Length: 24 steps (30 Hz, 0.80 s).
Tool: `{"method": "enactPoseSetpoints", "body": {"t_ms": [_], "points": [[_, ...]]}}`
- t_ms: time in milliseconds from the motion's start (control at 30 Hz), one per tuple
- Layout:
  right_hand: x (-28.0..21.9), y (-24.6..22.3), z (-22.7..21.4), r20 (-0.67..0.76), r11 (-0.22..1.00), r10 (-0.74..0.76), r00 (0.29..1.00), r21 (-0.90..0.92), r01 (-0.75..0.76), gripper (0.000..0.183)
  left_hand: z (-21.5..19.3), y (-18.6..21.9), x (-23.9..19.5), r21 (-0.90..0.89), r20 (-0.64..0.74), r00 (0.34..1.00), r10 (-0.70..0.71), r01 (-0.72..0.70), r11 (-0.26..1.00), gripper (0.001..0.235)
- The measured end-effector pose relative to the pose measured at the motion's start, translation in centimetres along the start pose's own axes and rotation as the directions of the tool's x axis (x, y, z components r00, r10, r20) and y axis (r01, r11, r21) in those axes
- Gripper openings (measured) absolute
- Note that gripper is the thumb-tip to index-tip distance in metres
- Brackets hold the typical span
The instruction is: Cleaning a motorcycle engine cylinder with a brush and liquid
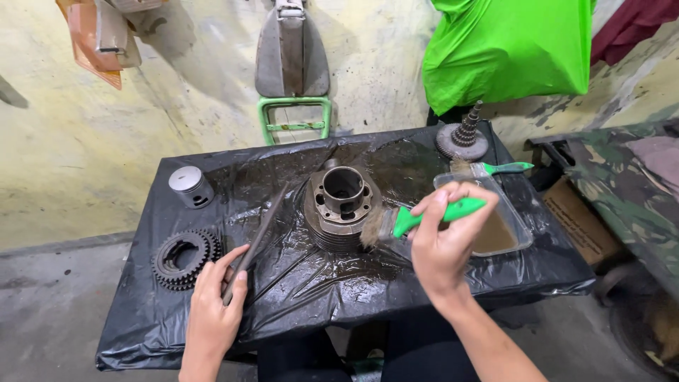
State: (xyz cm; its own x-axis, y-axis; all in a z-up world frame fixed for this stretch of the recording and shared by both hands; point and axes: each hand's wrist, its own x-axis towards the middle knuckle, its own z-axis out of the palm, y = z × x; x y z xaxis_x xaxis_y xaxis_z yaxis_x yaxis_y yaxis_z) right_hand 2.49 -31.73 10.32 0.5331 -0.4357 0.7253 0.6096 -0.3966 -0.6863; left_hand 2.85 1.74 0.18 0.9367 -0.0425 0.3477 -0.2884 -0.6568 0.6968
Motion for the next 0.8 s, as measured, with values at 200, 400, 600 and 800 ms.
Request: {"method": "enactPoseSetpoints", "body": {"t_ms": [200,400,600,800], "points": [[4.3,3.0,1.8,-0.065,0.981,-0.063,0.996,-0.190,0.050,0.008,0.1,-0.9,0.2,0.004,-0.031,0.994,0.101,-0.101,0.995,0.047],[6.4,6.1,3.2,0.008,0.992,-0.031,0.999,-0.123,0.031,0.009,0.5,-1.2,0.2,0.008,-0.019,1.000,0.018,-0.018,1.000,0.048],[2.1,3.0,1.5,-0.041,0.983,-0.119,0.992,-0.149,0.112,0.011,0.2,-0.5,0.2,0.013,0.005,1.000,0.002,-0.002,1.000,0.049],[-3.9,-1.3,2.1,-0.009,0.989,-0.001,1.000,0.147,0.002,0.021,0.0,-0.3,0.2,0.008,0.001,1.000,-0.006,0.006,1.000,0.047]]}}
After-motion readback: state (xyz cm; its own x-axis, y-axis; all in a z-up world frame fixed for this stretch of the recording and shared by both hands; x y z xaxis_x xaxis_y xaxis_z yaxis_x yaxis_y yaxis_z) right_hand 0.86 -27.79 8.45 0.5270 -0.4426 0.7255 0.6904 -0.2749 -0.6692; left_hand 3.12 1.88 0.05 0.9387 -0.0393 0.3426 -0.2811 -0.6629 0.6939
